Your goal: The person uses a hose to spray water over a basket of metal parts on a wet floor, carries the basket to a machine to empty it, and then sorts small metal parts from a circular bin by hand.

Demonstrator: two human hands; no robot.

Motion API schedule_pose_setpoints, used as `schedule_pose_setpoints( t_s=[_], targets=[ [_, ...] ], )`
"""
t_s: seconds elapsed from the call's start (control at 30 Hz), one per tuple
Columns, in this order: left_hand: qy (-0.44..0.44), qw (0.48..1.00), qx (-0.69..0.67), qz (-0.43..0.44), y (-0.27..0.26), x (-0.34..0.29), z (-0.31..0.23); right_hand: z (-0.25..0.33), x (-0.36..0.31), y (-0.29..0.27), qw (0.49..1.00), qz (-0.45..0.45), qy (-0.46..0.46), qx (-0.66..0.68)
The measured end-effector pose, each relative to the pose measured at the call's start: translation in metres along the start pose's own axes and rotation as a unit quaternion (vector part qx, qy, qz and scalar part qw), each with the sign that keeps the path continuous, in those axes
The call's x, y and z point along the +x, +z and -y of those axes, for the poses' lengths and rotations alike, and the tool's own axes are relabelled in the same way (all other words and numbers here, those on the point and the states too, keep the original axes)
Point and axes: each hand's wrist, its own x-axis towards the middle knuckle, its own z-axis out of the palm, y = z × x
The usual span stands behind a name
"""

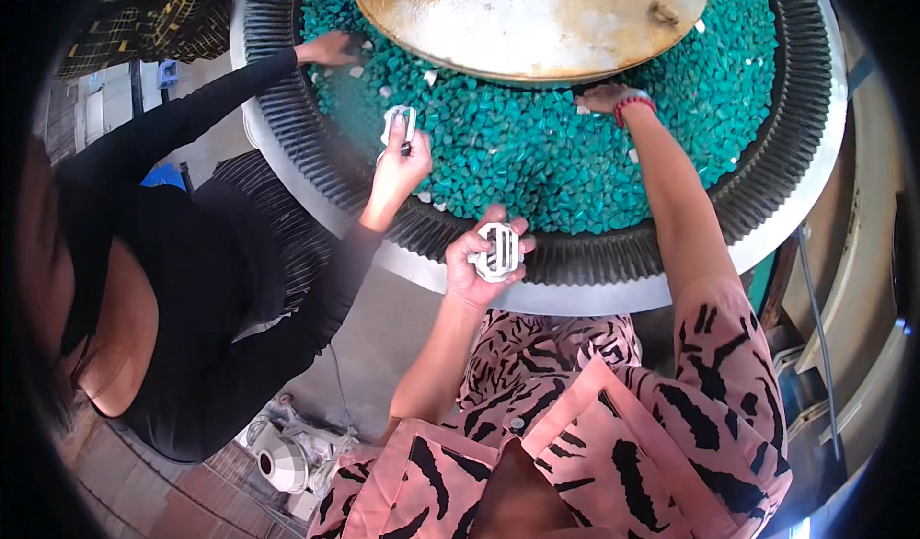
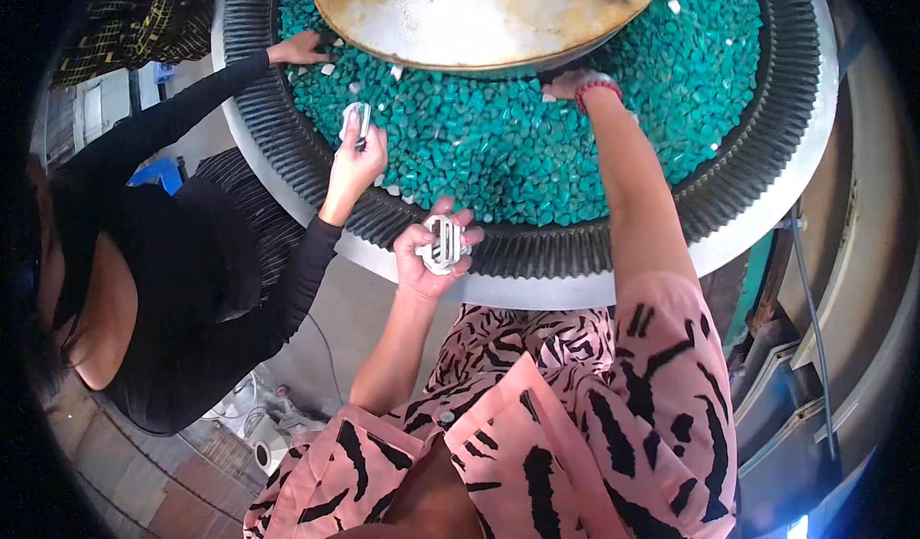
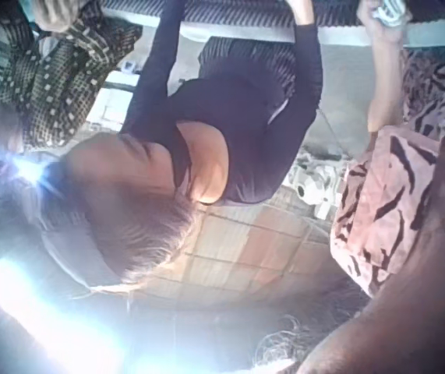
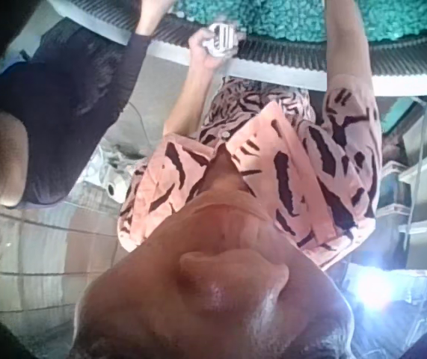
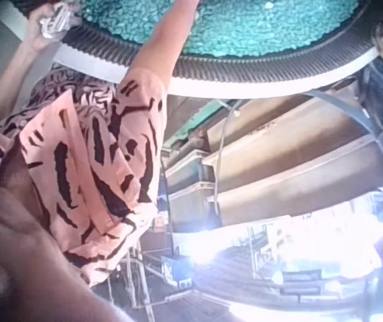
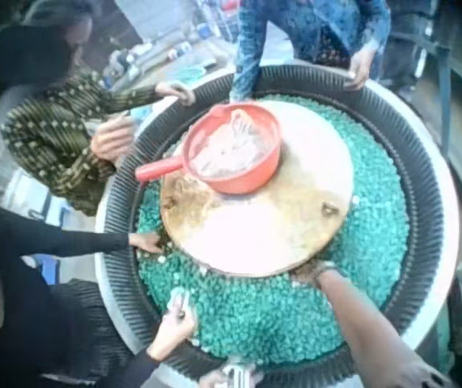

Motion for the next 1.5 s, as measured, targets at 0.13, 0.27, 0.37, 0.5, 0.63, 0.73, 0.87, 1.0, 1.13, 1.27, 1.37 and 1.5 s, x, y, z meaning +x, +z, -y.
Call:
schedule_pose_setpoints(
  t_s=[0.13, 0.27, 0.37, 0.5, 0.63, 0.73, 0.87, 1.0, 1.13, 1.27, 1.37, 1.5],
  targets=[
    [-0.050, 0.998, -0.001, -0.035, 0.006, 0.014, 0.030, -0.107, 0.062, 0.052, 0.993, -0.092, 0.068, 0.039],
    [-0.030, 0.991, 0.103, -0.077, 0.014, -0.014, 0.011, -0.047, -0.013, 0.024, 0.983, -0.006, 0.175, 0.054],
    [-0.044, 0.991, 0.120, -0.039, 0.015, -0.008, 0.012, -0.080, -0.061, 0.030, 0.968, 0.019, 0.218, 0.120],
    [-0.027, 0.991, 0.131, -0.009, 0.017, 0.001, 0.016, -0.127, -0.092, 0.064, 0.966, -0.023, 0.088, 0.241],
    [0.076, 0.906, 0.415, -0.040, 0.022, 0.012, 0.016, -0.090, -0.128, 0.093, 0.923, -0.130, -0.291, 0.214],
    [0.229, 0.562, 0.795, -0.033, 0.022, 0.023, 0.018, -0.015, -0.144, 0.086, 0.590, 0.264, -0.178, 0.742],
    [0.279, 0.450, 0.848, -0.033, 0.046, 0.024, 0.034, 0.036, -0.164, 0.082, 0.520, 0.184, -0.206, 0.809],
    [0.362, 0.358, 0.860, -0.026, 0.048, 0.030, 0.040, 0.067, -0.170, 0.099, 0.345, 0.101, -0.206, 0.910],
    [0.415, 0.371, 0.831, -0.016, 0.048, 0.033, 0.030, 0.055, -0.203, 0.097, 0.471, 0.161, -0.256, 0.829],
    [0.253, 0.638, 0.722, -0.091, 0.021, 0.034, 0.008, -0.013, -0.177, 0.053, 0.932, -0.297, -0.193, 0.075],
    [0.049, 0.898, 0.430, -0.081, 0.030, 0.019, 0.000, -0.069, -0.123, 0.012, 0.913, -0.401, -0.020, 0.073],
    [-0.001, 0.975, 0.222, 0.008, 0.027, 0.018, 0.012, -0.103, -0.057, 0.022, 0.958, -0.284, 0.037, 0.034]
  ],
)
